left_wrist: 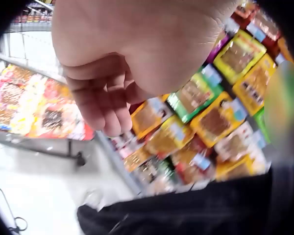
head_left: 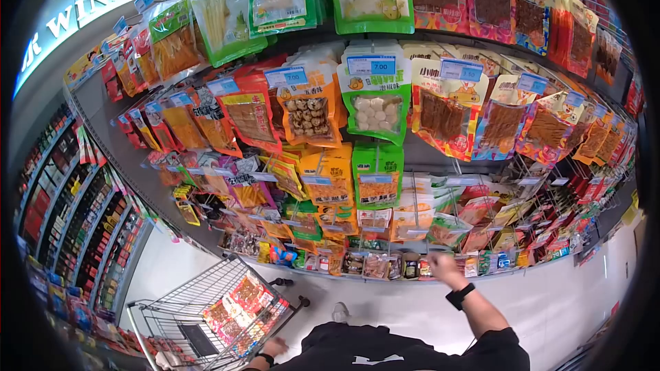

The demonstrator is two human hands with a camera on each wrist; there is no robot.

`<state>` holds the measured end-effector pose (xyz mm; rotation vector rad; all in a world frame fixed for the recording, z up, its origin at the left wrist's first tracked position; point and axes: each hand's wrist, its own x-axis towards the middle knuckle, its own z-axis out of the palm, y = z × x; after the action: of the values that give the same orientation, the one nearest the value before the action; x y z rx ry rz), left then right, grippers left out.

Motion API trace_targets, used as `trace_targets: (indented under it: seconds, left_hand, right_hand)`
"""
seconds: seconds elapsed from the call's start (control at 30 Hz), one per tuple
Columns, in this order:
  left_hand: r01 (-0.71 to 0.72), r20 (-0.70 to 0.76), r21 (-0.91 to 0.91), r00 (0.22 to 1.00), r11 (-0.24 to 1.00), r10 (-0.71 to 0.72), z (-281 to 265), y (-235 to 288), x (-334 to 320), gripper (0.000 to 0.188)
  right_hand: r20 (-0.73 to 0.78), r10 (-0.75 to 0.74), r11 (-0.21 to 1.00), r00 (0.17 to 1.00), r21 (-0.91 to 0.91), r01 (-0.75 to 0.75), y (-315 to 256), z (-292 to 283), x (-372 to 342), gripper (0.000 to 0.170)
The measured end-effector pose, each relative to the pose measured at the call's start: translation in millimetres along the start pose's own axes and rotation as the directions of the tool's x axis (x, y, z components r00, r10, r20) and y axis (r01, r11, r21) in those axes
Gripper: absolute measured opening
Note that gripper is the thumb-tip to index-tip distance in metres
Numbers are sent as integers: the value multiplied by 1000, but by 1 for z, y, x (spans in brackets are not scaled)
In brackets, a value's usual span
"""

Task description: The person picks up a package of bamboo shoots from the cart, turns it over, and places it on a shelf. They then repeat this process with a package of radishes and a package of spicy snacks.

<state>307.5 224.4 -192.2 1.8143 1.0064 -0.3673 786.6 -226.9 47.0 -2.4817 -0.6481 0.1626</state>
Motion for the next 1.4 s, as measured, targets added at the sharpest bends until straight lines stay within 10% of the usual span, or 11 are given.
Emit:
trace_targets:
  seconds: [0.07, 0.23, 0.33, 0.37, 0.4, 0.43, 0.5, 0.53, 0.7, 1.0, 1.4]
  left_hand:
    - [-569, 545, 656, 812, 495, 210, 33, -53, -17, 33]
    - [-598, 563, 626, 790, 501, 241, 37, -116, -50, 32]
    - [-630, 575, 563, 763, 534, 295, 57, -137, -70, 31]
    - [-618, 571, 543, 768, 569, 290, 58, -144, -100, 31]
    - [-190, 464, 184, 881, 964, 85, 28, -89, -98, 30]
    - [-287, 421, 126, 882, 950, 211, 26, -107, -85, 28]
    - [194, 192, -56, 965, 979, -180, 25, -66, -94, 24]
    - [194, 57, -12, 980, 981, -193, 23, -67, -89, 27]
    - [-10, -469, 214, 876, 977, 112, -10, -55, -93, 26]
    - [125, -780, 466, 524, 876, 341, -105, -62, -169, 41]
    - [223, -791, 385, 579, 896, 196, -138, -128, -132, 36]
  right_hand:
    - [293, 65, 983, 954, -184, -11, 32, 62, -35, 25]
    - [813, 2, 955, 582, -174, 240, 158, 243, -135, 30]
    - [922, 263, 957, 284, -286, 43, 166, 265, -180, 32]
    - [913, 207, 974, 350, -224, 10, 178, 271, -195, 30]
    - [921, 119, 978, 372, -173, 116, 190, 279, -201, 30]
    - [925, 26, 968, 380, -118, 220, 199, 287, -206, 30]
    - [893, 10, 938, 451, -165, 305, 207, 296, -203, 31]
    - [830, 144, 990, 539, -126, -69, 179, 269, -195, 29]
    - [693, 309, 906, 652, -6, -423, 127, 261, -155, 25]
    - [682, 80, 988, 727, 43, -149, -22, 311, -111, 25]
    - [846, -38, 973, 532, -90, 213, -177, 328, -130, 27]
